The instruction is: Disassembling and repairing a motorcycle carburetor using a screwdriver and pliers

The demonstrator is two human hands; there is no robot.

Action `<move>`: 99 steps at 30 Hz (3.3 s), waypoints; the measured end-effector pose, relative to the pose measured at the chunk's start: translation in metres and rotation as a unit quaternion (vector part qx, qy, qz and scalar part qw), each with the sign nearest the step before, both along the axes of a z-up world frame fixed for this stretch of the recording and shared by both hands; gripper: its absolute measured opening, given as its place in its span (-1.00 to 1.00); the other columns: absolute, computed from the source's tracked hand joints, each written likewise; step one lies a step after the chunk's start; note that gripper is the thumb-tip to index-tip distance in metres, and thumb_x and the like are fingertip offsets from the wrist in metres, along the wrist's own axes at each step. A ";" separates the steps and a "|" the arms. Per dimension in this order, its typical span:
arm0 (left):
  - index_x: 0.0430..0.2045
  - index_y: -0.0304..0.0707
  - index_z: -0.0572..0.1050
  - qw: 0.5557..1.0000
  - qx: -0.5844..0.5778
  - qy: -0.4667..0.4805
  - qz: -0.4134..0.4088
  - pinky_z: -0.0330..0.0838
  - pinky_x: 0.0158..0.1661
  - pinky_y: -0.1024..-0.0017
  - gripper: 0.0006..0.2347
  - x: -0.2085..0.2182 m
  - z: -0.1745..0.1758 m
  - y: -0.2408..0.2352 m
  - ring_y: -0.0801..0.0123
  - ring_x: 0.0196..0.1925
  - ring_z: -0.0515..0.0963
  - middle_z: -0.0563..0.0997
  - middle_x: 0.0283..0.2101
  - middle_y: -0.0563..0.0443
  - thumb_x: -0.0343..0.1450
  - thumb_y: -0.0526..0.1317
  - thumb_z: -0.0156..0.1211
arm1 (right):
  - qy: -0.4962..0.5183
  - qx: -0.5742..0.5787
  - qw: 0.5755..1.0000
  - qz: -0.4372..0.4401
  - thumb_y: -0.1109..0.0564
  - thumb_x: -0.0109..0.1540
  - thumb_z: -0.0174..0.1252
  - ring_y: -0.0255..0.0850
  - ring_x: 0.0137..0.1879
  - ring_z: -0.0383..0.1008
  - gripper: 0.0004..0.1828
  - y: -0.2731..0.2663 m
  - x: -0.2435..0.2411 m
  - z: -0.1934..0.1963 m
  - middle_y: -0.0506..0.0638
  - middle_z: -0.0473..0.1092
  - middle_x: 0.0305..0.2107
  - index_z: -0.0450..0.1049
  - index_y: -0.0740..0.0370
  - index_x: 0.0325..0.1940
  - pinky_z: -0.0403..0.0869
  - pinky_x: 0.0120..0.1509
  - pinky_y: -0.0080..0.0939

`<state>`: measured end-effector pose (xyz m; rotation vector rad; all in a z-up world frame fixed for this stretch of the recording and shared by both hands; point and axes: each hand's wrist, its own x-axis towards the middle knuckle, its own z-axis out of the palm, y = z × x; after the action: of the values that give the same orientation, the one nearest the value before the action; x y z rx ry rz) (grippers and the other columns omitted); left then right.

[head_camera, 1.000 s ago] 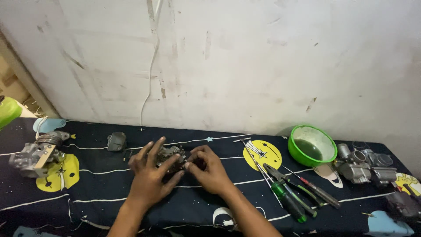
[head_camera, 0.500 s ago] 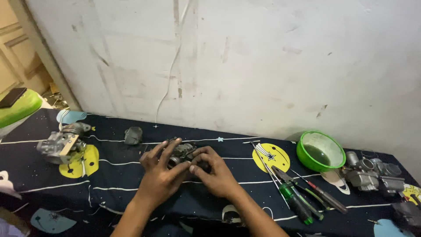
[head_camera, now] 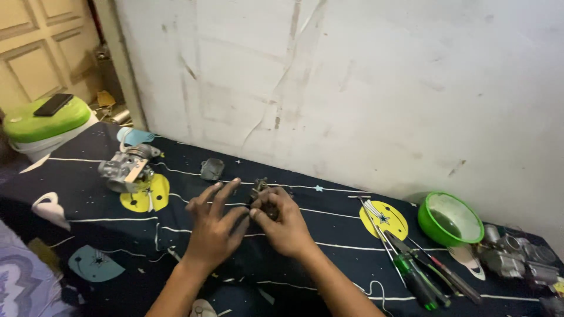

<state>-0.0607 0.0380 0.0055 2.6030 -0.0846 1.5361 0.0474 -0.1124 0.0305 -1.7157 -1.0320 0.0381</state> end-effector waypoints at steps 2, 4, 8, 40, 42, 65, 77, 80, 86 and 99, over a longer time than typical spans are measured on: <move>-0.42 -0.01 0.58 1.000 -0.019 -0.012 0.018 0.10 0.21 0.03 -0.94 -0.003 -0.002 0.008 -0.01 0.33 0.26 0.40 0.35 -0.01 0.34 -0.15 0.33 | -0.016 -0.007 1.000 -0.008 0.14 0.21 0.24 -0.24 -0.01 0.48 -0.97 0.014 -0.007 0.002 -0.06 0.41 -0.14 0.56 0.10 -0.27 0.44 0.06 -0.26; -0.41 -0.01 0.59 0.998 -0.038 -0.023 0.035 0.09 0.25 0.08 -0.93 -0.005 -0.004 0.014 0.01 0.35 0.26 0.41 0.34 0.00 0.31 -0.17 0.35 | -0.030 -0.013 0.999 -0.017 0.12 0.22 0.24 -0.22 0.01 0.48 -0.95 0.028 -0.011 0.002 -0.03 0.41 -0.11 0.55 0.12 -0.27 0.47 0.04 -0.27; -0.43 0.02 0.62 0.994 -0.074 -0.030 0.069 0.12 0.23 0.05 -0.94 -0.007 -0.006 0.029 -0.09 0.29 0.31 0.43 0.32 -0.05 0.30 -0.18 0.33 | -0.104 0.012 0.994 -0.015 0.13 0.20 0.22 -0.14 -0.08 0.46 -0.95 0.053 -0.010 -0.004 -0.01 0.42 -0.27 0.52 0.13 -0.32 0.40 0.10 -0.16; -0.19 0.18 0.64 0.870 -0.226 0.361 0.249 0.07 0.18 -0.23 -0.73 0.056 -0.029 0.106 -0.01 0.42 0.05 0.18 0.41 0.18 0.28 -0.22 0.18 | -0.298 -0.441 0.847 0.003 0.14 0.10 0.19 0.43 0.32 0.16 -0.54 0.165 0.035 0.000 0.37 0.18 0.24 0.56 0.34 0.06 0.41 0.24 0.31; -0.21 0.14 0.65 0.872 -0.230 0.356 0.244 0.08 0.19 -0.21 -0.75 0.056 -0.029 0.107 -0.01 0.42 0.07 0.23 0.38 0.17 0.27 -0.22 0.19 | -0.266 -0.433 0.861 0.015 0.16 0.08 0.17 0.44 0.31 0.15 -0.53 0.165 0.039 -0.006 0.36 0.19 0.23 0.56 0.35 0.06 0.39 0.26 0.35; -0.05 0.00 0.60 0.928 -0.223 0.267 0.136 0.06 0.21 -0.31 -0.68 0.031 0.017 0.056 -0.21 0.40 0.14 0.30 0.34 -0.06 0.30 -0.13 0.23 | -0.311 -0.207 0.925 -0.074 0.14 0.23 0.14 0.26 0.07 0.44 -0.76 0.067 0.043 0.062 0.16 0.43 -0.10 0.57 0.19 -0.04 0.53 0.02 0.21; -0.01 0.04 0.55 0.983 -0.131 0.104 -0.078 0.04 0.28 -0.06 -0.62 0.063 0.001 -0.012 -0.10 0.34 0.21 0.31 0.36 -0.04 0.29 -0.03 0.38 | -0.194 -0.138 0.964 -0.120 -0.05 0.29 0.19 0.39 0.05 0.47 -0.69 -0.042 0.078 0.015 0.28 0.47 -0.11 0.55 0.17 0.00 0.50 0.08 0.26; 0.11 0.17 0.49 0.987 -0.074 0.114 -0.081 0.04 0.25 -0.06 -0.49 0.064 -0.007 -0.021 -0.08 0.36 0.18 0.21 0.43 -0.08 0.23 0.07 0.39 | -0.195 -0.130 0.966 -0.111 -0.05 0.31 0.12 0.23 0.04 0.45 -0.74 -0.053 0.093 -0.020 0.19 0.45 -0.14 0.53 0.14 -0.06 0.37 0.17 0.20; 0.19 0.31 0.44 0.987 -0.006 0.148 -0.064 0.01 0.20 -0.13 -0.43 0.068 -0.026 -0.026 -0.11 0.44 0.08 0.03 0.52 -0.12 0.23 0.10 0.40 | -0.163 -0.115 0.977 -0.082 0.07 0.19 0.17 -0.02 0.05 0.46 -0.82 -0.065 0.100 -0.047 0.02 0.50 -0.14 0.58 0.06 -0.15 0.32 0.23 -0.02; 0.23 0.42 0.38 0.985 0.061 0.158 -0.021 0.00 0.22 -0.14 -0.31 0.074 -0.040 -0.022 -0.07 0.46 0.05 0.02 0.54 -0.10 0.11 0.01 0.39 | -0.146 -0.163 0.971 -0.096 -0.12 0.10 0.35 0.07 0.13 0.30 -0.77 -0.061 0.102 -0.080 -0.09 0.44 0.00 0.61 -0.07 -0.22 0.30 0.15 0.13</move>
<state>0.0135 0.0161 -0.0343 2.8834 -0.2085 1.1198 0.1495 -0.1729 -0.0498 -2.1626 -1.1133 -0.1829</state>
